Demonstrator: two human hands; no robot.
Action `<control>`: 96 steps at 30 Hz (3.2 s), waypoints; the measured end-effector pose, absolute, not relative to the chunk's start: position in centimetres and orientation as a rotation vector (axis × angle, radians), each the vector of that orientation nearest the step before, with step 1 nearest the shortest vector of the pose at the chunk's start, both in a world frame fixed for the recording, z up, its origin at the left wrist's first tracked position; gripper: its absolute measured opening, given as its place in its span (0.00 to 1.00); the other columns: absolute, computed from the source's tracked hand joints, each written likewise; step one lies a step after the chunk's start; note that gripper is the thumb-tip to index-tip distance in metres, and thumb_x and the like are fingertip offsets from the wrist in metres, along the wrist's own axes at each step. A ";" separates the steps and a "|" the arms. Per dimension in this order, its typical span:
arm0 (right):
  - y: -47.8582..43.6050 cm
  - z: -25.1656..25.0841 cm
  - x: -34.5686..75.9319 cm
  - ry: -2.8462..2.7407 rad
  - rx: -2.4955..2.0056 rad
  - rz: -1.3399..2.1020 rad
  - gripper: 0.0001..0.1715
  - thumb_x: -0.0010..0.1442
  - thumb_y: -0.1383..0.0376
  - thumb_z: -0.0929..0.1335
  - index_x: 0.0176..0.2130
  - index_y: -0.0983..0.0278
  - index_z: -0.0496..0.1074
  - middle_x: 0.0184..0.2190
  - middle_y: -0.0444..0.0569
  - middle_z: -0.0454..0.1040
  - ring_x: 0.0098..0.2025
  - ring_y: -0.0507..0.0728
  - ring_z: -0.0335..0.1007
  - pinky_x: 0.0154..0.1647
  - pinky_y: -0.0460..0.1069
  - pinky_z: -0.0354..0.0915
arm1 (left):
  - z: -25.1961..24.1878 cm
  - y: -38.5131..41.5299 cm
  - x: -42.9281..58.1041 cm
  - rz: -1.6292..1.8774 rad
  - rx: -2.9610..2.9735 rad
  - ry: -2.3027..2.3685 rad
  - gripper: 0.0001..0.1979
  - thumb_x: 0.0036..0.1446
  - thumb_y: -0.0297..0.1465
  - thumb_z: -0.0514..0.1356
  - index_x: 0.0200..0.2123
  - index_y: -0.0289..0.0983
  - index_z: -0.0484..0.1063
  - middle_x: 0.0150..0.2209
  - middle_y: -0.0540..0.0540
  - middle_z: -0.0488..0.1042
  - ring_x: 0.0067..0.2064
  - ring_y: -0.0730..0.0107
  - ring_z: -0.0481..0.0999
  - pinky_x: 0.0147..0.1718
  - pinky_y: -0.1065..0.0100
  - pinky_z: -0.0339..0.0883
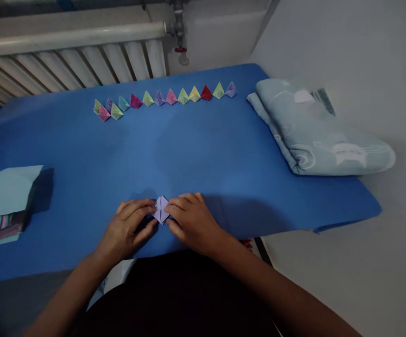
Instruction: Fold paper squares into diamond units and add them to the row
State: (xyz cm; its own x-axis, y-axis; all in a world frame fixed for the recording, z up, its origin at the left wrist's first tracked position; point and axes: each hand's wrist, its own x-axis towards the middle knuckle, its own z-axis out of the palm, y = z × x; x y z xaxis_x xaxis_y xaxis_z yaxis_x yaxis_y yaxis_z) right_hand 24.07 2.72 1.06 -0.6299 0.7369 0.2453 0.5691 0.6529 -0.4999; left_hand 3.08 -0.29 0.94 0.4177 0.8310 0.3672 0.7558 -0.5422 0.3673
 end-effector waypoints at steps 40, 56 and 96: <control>3.0 0.8 22.9 -2.274 -1.265 0.514 0.09 0.64 0.67 0.63 0.34 0.65 0.72 0.43 0.53 0.74 0.44 0.59 0.69 0.46 0.55 0.59 | 0.1 0.2 3.9 0.752 2.255 1.723 0.06 0.63 0.32 0.54 0.35 0.37 0.70 0.47 0.41 0.73 0.51 0.57 0.71 0.48 0.52 0.63; 3.3 0.9 22.4 -2.320 -1.326 0.477 0.08 0.63 0.68 0.64 0.33 0.66 0.71 0.45 0.56 0.73 0.44 0.61 0.68 0.45 0.57 0.61 | 0.8 0.6 4.6 0.617 2.212 1.871 0.07 0.61 0.31 0.56 0.31 0.37 0.70 0.48 0.41 0.72 0.49 0.56 0.70 0.46 0.54 0.62; 3.4 0.6 23.4 -2.053 -1.447 0.620 0.04 0.54 0.68 0.68 0.34 0.60 0.70 0.47 0.48 0.73 0.48 0.59 0.66 0.47 0.55 0.55 | 4.2 7.5 5.3 0.023 2.543 1.282 0.07 0.49 0.24 0.58 0.31 0.40 0.72 0.32 0.49 0.75 0.37 0.62 0.73 0.38 0.62 0.61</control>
